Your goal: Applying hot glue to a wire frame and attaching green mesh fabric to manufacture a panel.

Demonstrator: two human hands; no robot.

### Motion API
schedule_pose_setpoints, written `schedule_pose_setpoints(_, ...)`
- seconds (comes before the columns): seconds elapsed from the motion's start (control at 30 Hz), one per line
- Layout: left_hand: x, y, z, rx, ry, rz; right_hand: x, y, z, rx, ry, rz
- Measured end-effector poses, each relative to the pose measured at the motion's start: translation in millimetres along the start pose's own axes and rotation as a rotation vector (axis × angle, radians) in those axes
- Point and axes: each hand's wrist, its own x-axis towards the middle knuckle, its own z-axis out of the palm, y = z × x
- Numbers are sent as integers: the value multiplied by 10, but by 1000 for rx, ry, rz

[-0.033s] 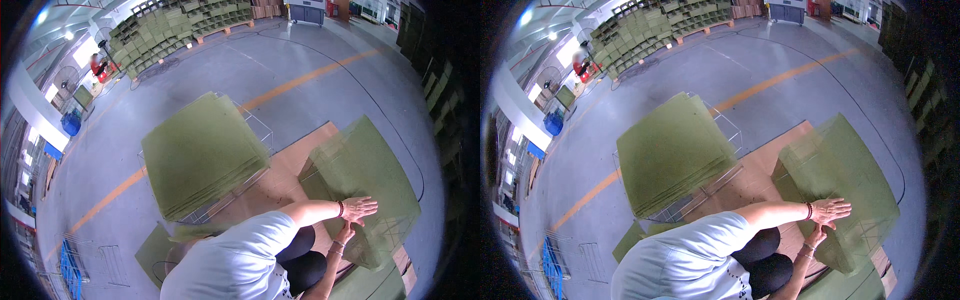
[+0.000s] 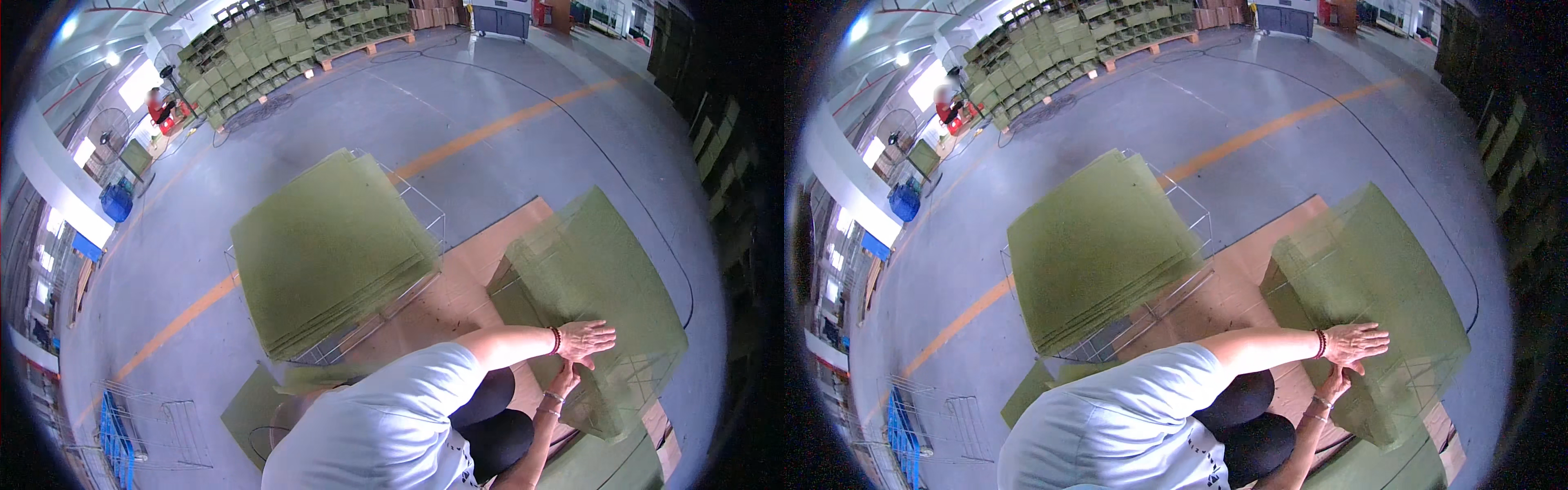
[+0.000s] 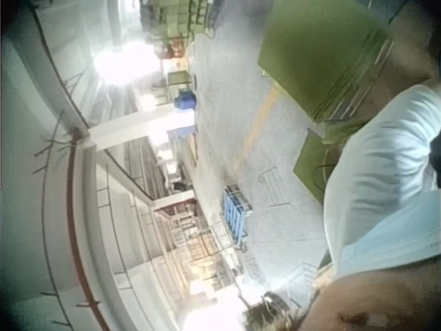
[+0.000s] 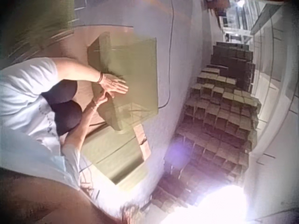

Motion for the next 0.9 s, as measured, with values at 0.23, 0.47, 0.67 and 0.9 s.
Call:
schedule_pose_setpoints(0.23, -40, 48, 61, 64, 13, 67, -145, -196, 109, 294, 52, 58)
schedule_pose_setpoints(0.47, -41, 24, 57, 105, -14, 67, -325, -466, -137, 95, 25, 107)
schedule_pose_setpoints(0.67, -69, -48, -63, -37, -114, 225, -417, -974, -594, 300, 487, 123)
schedule_pose_setpoints(0.9, -2, 6, -342, 123, -284, 389, -433, -730, -971, 226, 640, 106)
